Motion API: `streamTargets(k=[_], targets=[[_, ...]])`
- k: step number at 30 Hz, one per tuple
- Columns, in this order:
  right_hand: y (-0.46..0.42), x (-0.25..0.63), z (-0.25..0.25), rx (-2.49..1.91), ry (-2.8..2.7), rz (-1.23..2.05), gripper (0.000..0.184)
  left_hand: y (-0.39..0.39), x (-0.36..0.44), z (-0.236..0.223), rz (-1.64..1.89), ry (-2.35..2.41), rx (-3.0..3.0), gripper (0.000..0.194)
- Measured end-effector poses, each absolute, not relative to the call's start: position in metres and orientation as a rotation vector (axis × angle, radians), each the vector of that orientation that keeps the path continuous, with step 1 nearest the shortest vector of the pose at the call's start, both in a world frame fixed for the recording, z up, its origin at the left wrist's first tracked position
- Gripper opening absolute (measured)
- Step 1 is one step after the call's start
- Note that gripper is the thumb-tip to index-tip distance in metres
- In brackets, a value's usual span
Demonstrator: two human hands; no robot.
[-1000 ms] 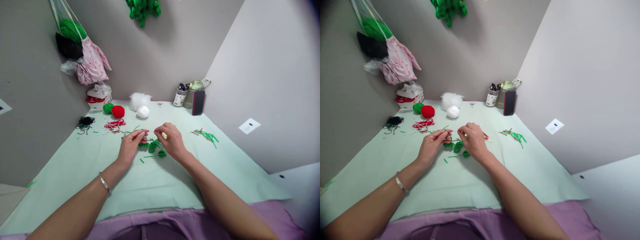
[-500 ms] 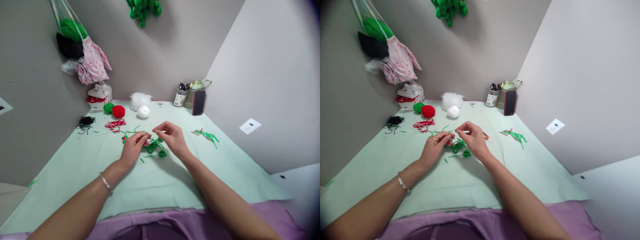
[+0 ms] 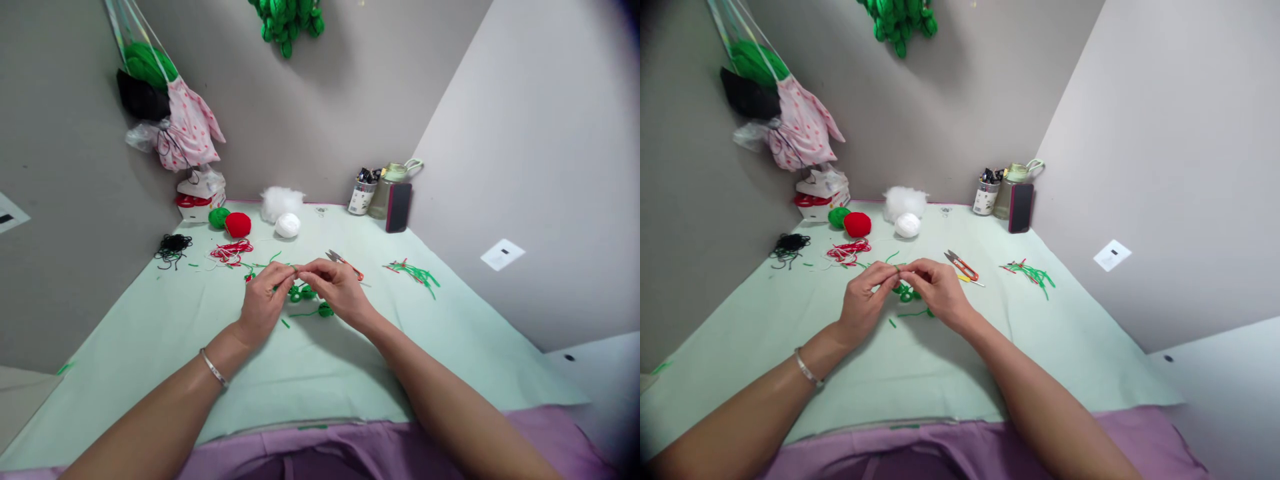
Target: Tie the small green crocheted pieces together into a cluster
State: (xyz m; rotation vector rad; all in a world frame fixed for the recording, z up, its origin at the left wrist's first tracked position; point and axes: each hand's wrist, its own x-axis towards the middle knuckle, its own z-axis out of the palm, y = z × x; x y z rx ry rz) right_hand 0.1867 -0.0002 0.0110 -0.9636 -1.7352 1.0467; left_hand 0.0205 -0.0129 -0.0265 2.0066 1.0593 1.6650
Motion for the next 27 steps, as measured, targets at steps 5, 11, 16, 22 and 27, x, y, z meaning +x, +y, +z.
streamTargets(k=[5,11,16,22,27], targets=[[-0.0016,0.1861,0.0129,-0.999,-1.758,1.046,0.026,-0.0121,0.0200,-0.0287,1.675,1.068,2.062,0.014],[-0.0034,0.1857,0.0148,-1.003,-1.772,1.025,0.028,-0.0140,0.0204,-0.0260,1.660,1.084,2.075,0.016],[-0.0027,0.1855,0.0136,-1.004,-1.785,1.034,0.028,-0.0158,0.0204,-0.0252,1.626,1.114,2.077,0.018],[-0.0031,0.1838,0.0085,-1.000,-1.839,0.952,0.023,-0.0153,0.0191,-0.0265,1.578,1.157,2.123,0.021],[-0.0045,0.1823,0.0069,-0.996,-1.812,0.929,0.023,-0.0154,0.0184,-0.0244,1.591,1.170,2.150,0.020]])
